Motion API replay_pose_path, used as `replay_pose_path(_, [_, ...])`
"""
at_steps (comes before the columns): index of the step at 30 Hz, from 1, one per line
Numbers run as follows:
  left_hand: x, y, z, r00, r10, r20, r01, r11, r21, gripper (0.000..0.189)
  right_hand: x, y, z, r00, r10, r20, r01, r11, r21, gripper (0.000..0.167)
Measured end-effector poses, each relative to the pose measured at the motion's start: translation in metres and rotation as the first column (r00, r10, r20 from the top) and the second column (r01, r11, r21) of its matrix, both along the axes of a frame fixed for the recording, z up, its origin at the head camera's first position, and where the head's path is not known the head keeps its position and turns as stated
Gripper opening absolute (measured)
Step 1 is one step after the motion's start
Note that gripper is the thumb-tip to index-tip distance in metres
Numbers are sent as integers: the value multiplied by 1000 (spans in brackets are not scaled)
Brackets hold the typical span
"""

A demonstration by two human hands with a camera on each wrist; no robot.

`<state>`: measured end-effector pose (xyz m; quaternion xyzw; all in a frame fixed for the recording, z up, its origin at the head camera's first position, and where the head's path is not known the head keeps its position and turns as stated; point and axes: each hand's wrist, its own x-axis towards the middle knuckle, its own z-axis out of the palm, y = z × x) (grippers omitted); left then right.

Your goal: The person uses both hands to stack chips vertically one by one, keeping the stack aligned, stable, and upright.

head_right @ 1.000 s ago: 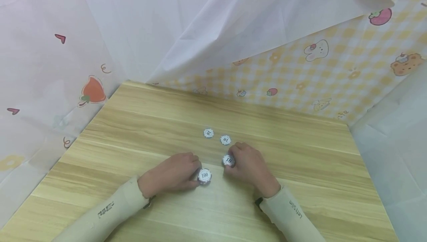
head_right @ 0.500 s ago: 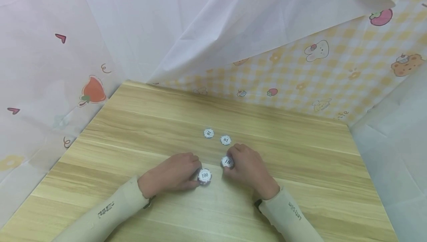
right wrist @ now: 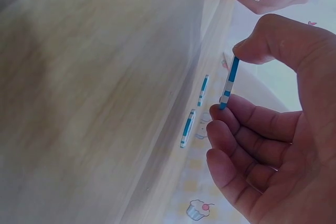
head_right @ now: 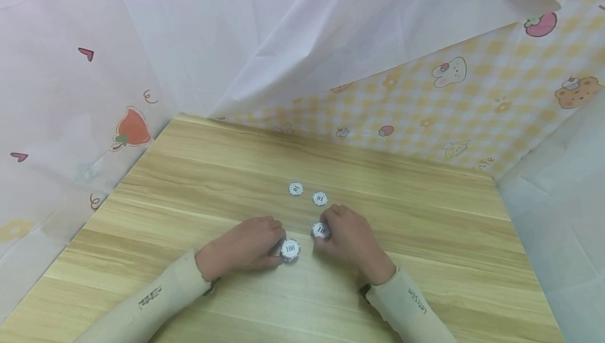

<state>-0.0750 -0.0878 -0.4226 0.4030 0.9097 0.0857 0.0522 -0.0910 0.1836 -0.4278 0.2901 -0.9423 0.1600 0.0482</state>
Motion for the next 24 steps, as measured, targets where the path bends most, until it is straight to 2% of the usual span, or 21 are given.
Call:
replay_pose_path(11, [-1,1,-2,1000,0,-2,0,1000,-4,28,2,-4,2,1000,3,27,-3,1000,6,33])
replay_pose_path(24, [-1,0,-1,1000,4,-2,-4,1000,-8,28,4,-6,3,1000,26,6,-26,1000,-2,32])
